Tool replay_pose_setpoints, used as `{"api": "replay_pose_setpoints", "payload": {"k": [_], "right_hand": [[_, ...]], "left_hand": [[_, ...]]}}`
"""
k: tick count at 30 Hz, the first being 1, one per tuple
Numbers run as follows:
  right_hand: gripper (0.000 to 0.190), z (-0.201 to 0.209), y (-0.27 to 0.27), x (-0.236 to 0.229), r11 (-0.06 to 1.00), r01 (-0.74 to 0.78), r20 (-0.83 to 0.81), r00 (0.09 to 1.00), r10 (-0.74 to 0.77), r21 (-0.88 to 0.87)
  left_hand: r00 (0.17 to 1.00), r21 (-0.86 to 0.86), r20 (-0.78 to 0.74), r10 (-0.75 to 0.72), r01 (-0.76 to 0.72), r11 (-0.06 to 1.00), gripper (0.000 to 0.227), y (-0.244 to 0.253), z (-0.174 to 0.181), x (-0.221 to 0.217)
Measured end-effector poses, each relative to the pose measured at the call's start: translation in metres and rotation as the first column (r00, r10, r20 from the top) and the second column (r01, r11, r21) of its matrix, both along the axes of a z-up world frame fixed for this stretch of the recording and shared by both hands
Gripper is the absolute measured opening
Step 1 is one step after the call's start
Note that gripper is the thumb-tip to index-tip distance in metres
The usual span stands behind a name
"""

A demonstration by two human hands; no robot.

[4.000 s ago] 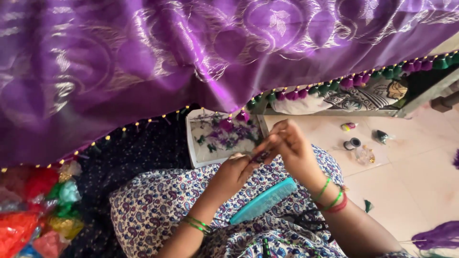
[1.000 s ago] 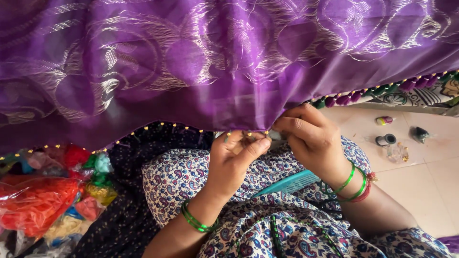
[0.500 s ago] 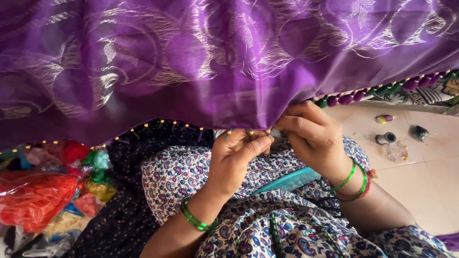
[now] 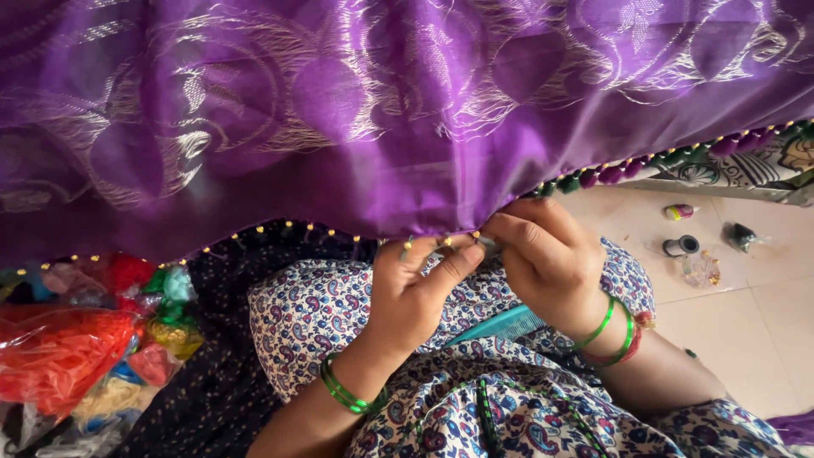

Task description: Sewing decorative tassels and gold-colored beads onto the edge of a purple patterned fabric.

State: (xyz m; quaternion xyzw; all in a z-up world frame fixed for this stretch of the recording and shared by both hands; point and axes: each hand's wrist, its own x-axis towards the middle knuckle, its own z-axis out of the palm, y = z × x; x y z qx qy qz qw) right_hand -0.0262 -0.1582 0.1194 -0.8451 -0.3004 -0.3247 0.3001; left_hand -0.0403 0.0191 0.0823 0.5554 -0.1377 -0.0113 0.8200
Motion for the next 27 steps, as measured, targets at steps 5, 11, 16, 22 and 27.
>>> {"api": "replay_pose_setpoints", "payload": {"k": [5, 11, 16, 22, 27], "right_hand": [[0.025, 0.000, 0.010, -0.008, 0.992, 0.062, -0.038, 0.998, -0.058, 0.110], [0.029, -0.013, 0.003, -0.007, 0.967, -0.009, -0.070, 0.997, 0.028, 0.256], [0.032, -0.007, 0.002, -0.011, 0.967, -0.230, 0.048, 0.973, 0.226, 0.110], [0.043, -0.005, -0.001, -0.014, 0.939, -0.302, -0.079, 0.945, 0.317, 0.162], [0.035, 0.010, 0.007, -0.015, 0.974, -0.209, -0.104, 0.970, 0.218, 0.087]], "left_hand": [[0.978, 0.147, 0.174, 0.119, -0.145, 0.978, 0.011, 0.000, 0.008, -0.004], [0.962, 0.172, 0.234, 0.140, -0.182, 0.968, 0.009, 0.000, 0.008, -0.003], [0.861, 0.303, 0.453, 0.229, -0.391, 0.869, 0.008, 0.001, 0.020, -0.004], [0.805, 0.308, 0.539, 0.248, -0.463, 0.831, 0.010, 0.001, 0.014, -0.004], [0.781, 0.330, 0.572, 0.250, -0.498, 0.802, 0.009, 0.001, 0.015, -0.003]]}}
